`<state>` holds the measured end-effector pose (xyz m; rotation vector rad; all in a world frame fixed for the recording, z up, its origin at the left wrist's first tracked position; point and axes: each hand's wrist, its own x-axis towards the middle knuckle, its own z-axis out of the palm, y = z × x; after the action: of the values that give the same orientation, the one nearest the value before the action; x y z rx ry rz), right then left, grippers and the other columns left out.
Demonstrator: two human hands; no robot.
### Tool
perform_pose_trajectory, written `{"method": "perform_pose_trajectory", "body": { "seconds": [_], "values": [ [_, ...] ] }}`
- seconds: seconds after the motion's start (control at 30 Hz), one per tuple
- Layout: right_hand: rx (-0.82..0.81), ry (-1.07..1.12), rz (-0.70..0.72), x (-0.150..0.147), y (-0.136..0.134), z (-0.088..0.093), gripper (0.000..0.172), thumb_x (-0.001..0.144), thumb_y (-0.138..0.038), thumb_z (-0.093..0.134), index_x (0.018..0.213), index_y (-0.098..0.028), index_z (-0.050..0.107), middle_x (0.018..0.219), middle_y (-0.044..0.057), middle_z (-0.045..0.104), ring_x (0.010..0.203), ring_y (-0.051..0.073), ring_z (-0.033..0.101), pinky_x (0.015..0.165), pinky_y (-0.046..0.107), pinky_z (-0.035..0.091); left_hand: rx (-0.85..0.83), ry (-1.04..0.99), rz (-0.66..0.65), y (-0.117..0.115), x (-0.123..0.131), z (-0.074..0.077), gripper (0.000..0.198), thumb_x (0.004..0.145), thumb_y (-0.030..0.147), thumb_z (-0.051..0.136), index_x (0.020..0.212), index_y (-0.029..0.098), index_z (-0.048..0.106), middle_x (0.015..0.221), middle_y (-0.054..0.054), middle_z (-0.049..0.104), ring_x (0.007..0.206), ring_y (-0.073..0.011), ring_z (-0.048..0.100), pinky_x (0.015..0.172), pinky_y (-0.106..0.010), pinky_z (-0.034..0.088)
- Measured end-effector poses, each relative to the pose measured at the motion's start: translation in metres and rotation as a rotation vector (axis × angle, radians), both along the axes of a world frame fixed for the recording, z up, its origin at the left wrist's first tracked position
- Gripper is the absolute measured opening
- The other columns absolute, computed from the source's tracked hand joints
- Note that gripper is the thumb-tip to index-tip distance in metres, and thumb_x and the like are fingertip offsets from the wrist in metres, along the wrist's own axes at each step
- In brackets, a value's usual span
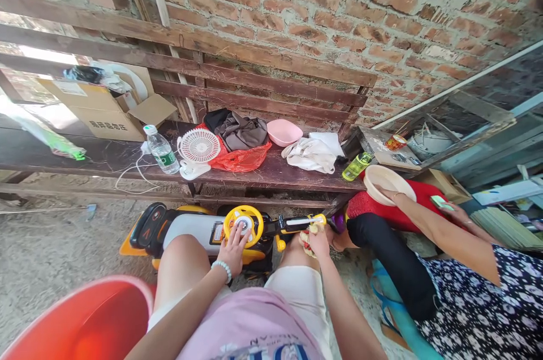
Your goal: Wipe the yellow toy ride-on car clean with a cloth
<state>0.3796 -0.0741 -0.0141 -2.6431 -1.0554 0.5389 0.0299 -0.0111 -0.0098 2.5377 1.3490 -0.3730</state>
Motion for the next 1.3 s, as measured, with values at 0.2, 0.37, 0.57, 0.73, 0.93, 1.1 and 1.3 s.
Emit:
{"method": "perform_pose_trajectory", "body": {
  "seconds": [0.2, 0.37, 0.57, 0.73, 0.93, 1.1, 1.3],
  "values": [
    [-0.301, -0.111, 0.287, -0.038, 0.025, 0.02, 0.052, 0.089, -0.024, 0.055, 0.141, -0.019, 0.059, 0.168, 0.017, 0.03, 0.129, 0.031, 0.063, 0.103, 0.04, 0.05, 0.015, 0.015, 0.008, -0.001, 0.001, 0.0, 0.103, 0.081, 0.009, 0.056, 0.166, 0.03, 0.001, 0.172, -0.006, -0.012, 0.161, -0.0323, -0.006, 0.121, -0.056, 0.032],
    [-0.268, -0.132, 0.53, -0.047, 0.01, 0.027, 0.065, 0.086, -0.026, 0.06, 0.151, -0.027, 0.05, 0.169, 0.01, 0.032, 0.137, 0.029, 0.055, 0.107, 0.04, 0.047, 0.019, 0.01, 0.01, -0.001, 0.001, 0.002, 0.102, 0.081, 0.008, 0.053, 0.165, 0.03, 0.001, 0.172, -0.006, -0.011, 0.161, -0.0324, -0.006, 0.12, -0.056, 0.033],
    [-0.184, -0.14, 0.567, -0.046, 0.0, 0.021, 0.069, 0.085, -0.013, 0.052, 0.152, -0.031, 0.05, 0.168, 0.001, 0.036, 0.133, 0.023, 0.057, 0.107, 0.035, 0.048, 0.015, 0.004, -0.016, 0.0, -0.001, 0.006, 0.1, 0.081, 0.009, 0.054, 0.166, 0.029, 0.005, 0.173, -0.006, -0.008, 0.161, -0.0318, -0.004, 0.119, -0.056, 0.034],
    [-0.116, -0.154, 0.423, -0.036, -0.001, 0.013, 0.064, 0.087, -0.017, 0.052, 0.149, -0.031, 0.053, 0.163, 0.003, 0.044, 0.124, 0.022, 0.063, 0.101, 0.031, 0.051, 0.019, 0.006, -0.008, 0.001, -0.003, 0.002, 0.105, 0.078, 0.009, 0.056, 0.166, 0.031, 0.002, 0.173, -0.005, -0.011, 0.161, -0.0314, -0.007, 0.121, -0.058, 0.032],
    [-0.056, -0.064, 0.171, 0.003, -0.004, 0.013, 0.057, 0.093, -0.02, 0.044, 0.149, -0.026, 0.053, 0.158, 0.005, 0.051, 0.132, 0.021, 0.059, 0.105, 0.029, 0.048, 0.017, 0.014, 0.003, 0.0, 0.0, 0.006, 0.101, 0.081, 0.007, 0.055, 0.166, 0.03, 0.007, 0.174, -0.006, -0.006, 0.161, -0.0318, -0.008, 0.121, -0.056, 0.033],
    [-0.157, -0.064, 0.308, -0.009, 0.005, 0.021, 0.054, 0.091, -0.024, 0.054, 0.145, -0.03, 0.057, 0.166, 0.003, 0.039, 0.131, 0.024, 0.06, 0.104, 0.033, 0.049, 0.021, 0.018, 0.016, 0.0, 0.001, 0.005, 0.101, 0.081, 0.007, 0.054, 0.165, 0.03, 0.003, 0.173, -0.006, -0.009, 0.16, -0.0306, -0.009, 0.122, -0.054, 0.032],
    [-0.125, -0.102, 0.524, -0.054, 0.009, 0.03, 0.046, 0.084, -0.028, 0.066, 0.13, -0.029, 0.067, 0.161, 0.002, 0.047, 0.132, 0.026, 0.057, 0.103, 0.032, 0.048, 0.026, 0.028, 0.012, 0.0, 0.001, 0.002, 0.1, 0.082, 0.005, 0.053, 0.166, 0.03, 0.005, 0.174, -0.005, -0.01, 0.16, -0.0306, -0.009, 0.122, -0.054, 0.031]
  ]
}}
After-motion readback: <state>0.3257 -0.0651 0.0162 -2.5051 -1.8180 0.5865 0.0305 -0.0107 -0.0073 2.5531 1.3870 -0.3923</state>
